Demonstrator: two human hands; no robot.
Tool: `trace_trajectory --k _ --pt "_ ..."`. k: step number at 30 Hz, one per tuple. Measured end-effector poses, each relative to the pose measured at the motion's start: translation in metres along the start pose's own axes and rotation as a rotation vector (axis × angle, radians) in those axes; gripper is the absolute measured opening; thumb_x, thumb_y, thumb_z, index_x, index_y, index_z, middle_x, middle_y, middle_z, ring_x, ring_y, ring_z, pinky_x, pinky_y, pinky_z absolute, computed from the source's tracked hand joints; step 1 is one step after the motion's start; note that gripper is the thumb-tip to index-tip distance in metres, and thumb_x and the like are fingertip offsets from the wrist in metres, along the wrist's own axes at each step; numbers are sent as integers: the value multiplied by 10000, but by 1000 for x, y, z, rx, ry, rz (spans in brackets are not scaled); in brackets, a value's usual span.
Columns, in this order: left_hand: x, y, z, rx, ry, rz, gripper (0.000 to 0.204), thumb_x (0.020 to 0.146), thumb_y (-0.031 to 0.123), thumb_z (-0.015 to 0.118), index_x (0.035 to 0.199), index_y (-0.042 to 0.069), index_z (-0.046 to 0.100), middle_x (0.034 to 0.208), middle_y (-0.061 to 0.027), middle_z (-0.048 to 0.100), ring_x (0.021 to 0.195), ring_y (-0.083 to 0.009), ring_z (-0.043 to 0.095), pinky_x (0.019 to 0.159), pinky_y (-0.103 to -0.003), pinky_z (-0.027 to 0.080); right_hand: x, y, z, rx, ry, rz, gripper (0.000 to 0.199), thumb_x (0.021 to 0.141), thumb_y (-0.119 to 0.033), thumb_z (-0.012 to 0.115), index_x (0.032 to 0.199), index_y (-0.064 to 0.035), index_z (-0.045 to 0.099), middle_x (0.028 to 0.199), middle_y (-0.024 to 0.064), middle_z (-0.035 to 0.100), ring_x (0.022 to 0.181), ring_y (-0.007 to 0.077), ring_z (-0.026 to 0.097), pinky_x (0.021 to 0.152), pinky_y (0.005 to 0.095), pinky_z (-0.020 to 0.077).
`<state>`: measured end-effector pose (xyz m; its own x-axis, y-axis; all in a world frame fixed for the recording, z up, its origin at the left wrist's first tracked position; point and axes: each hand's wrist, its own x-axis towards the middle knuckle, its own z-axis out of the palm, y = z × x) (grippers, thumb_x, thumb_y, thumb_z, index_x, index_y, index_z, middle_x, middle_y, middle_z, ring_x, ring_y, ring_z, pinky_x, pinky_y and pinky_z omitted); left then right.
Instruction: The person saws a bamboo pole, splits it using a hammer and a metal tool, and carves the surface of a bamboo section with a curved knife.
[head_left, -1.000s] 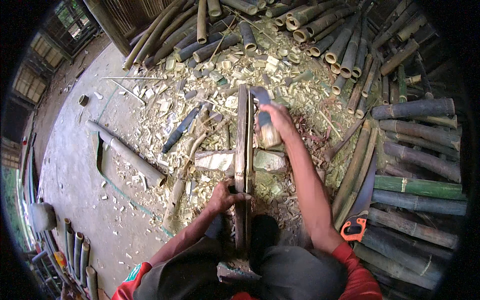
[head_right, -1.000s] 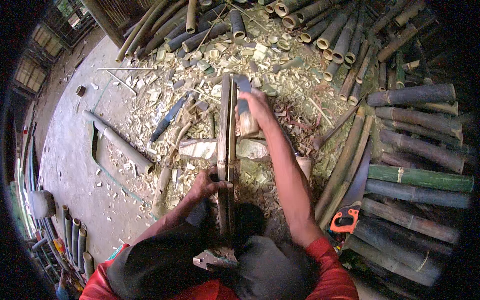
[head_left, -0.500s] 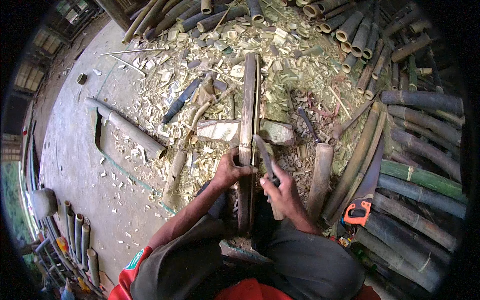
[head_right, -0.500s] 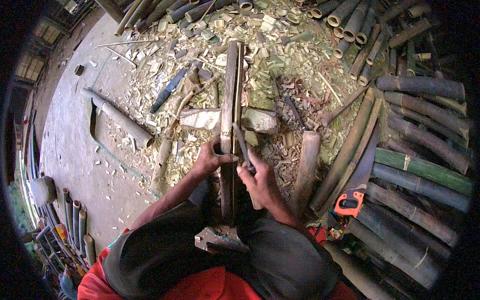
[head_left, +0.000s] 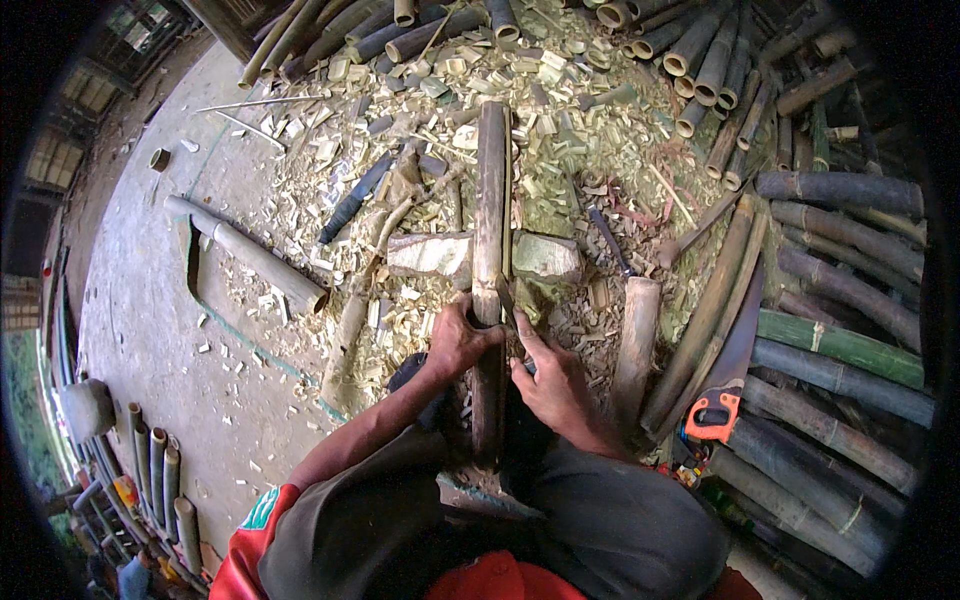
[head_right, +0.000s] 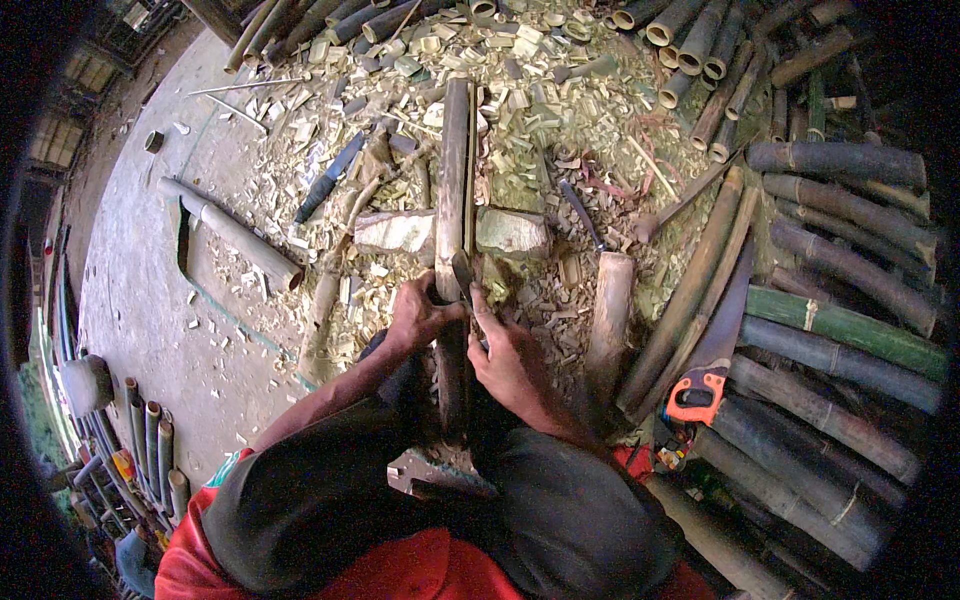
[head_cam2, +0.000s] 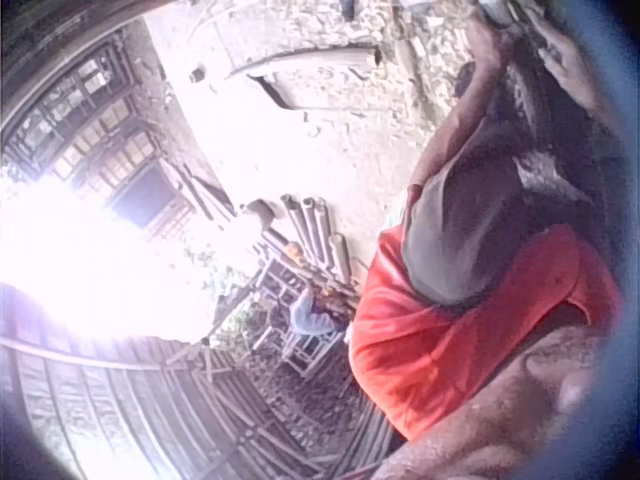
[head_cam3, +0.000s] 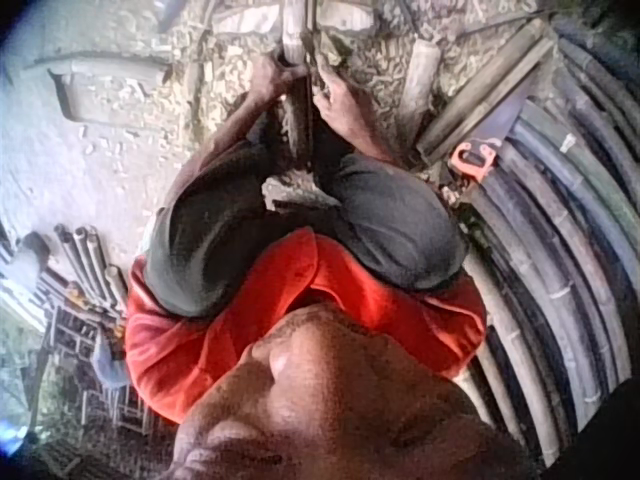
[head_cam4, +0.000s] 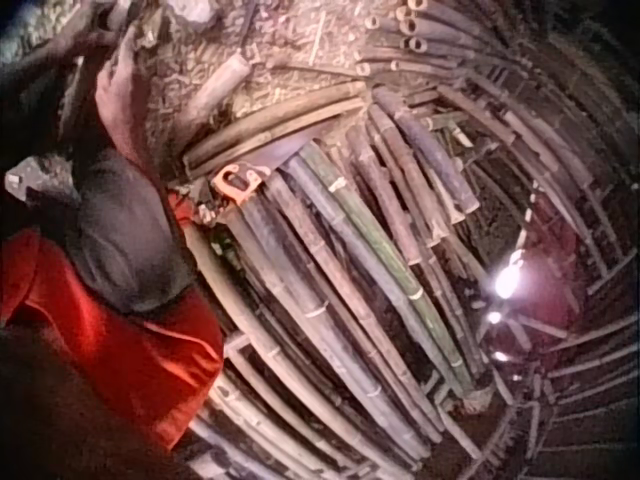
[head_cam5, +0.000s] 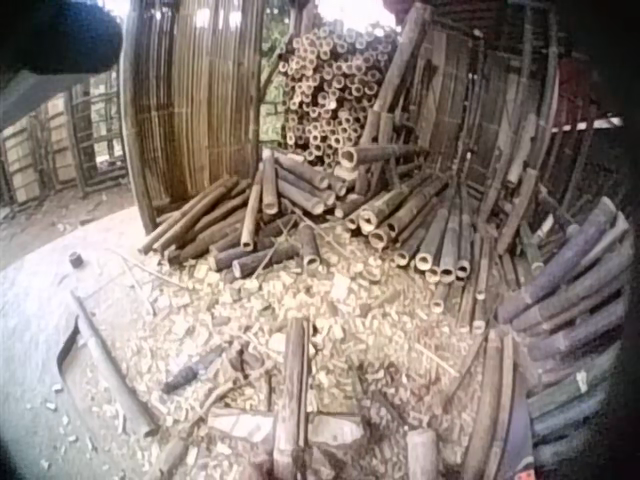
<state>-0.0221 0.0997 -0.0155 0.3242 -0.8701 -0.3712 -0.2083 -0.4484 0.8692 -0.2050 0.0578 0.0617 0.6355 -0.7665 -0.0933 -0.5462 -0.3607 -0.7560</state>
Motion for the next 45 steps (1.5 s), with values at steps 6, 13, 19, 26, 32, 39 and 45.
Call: trace_trajectory --k 6,13,19,26,32,39,45 --pt "-1 12 2 -19 35 -22 444 687 259 821 1000 -27 686 868 -195 742 797 -303 732 750 -413 565 7 -12 19 200 -39 250 656 909 -128 645 1519 -38 423 976 304 644 823 428 668 748 470 525" --pt "4 3 8 51 74 -16 459 710 274 840 1013 -42 701 881 -208 750 797 -286 745 753 -414 576 21 -23 9 191 -50 283 617 903 -136 654 1469 17 464 985 310 648 858 412 668 803 443 533" --pt "1 16 1 45 41 -12 503 712 284 870 1045 -57 708 906 -224 755 819 -285 754 772 -417 588 27 0 16 238 112 110 601 881 -156 690 1410 67 512 915 267 662 803 323 675 779 416 541" --pt "1 7 6 135 81 12 477 730 293 837 1051 -33 704 926 -226 753 864 -309 754 784 -426 578 36 -6 14 141 62 186 640 879 -157 682 1446 61 479 936 279 662 831 368 678 771 420 534" --pt "-3 9 5 174 101 20 558 698 369 883 1027 -42 698 908 -234 745 843 -337 742 783 -448 575 91 -18 10 228 117 189 545 887 -87 635 1394 76 520 1198 343 633 1153 364 656 1008 442 490" --pt "0 13 0 142 62 67 558 689 370 886 1001 -44 680 886 -222 737 816 -333 728 765 -443 568 131 15 3 28 161 116 613 886 -115 636 1434 108 474 1350 289 609 1235 394 617 1110 401 459" --pt "3 7 1 145 36 20 561 674 387 859 975 -44 662 866 -239 722 837 -401 712 770 -473 552 154 -2 -17 139 43 160 583 861 -162 656 1386 68 549 1257 295 659 1174 372 659 1044 397 485"
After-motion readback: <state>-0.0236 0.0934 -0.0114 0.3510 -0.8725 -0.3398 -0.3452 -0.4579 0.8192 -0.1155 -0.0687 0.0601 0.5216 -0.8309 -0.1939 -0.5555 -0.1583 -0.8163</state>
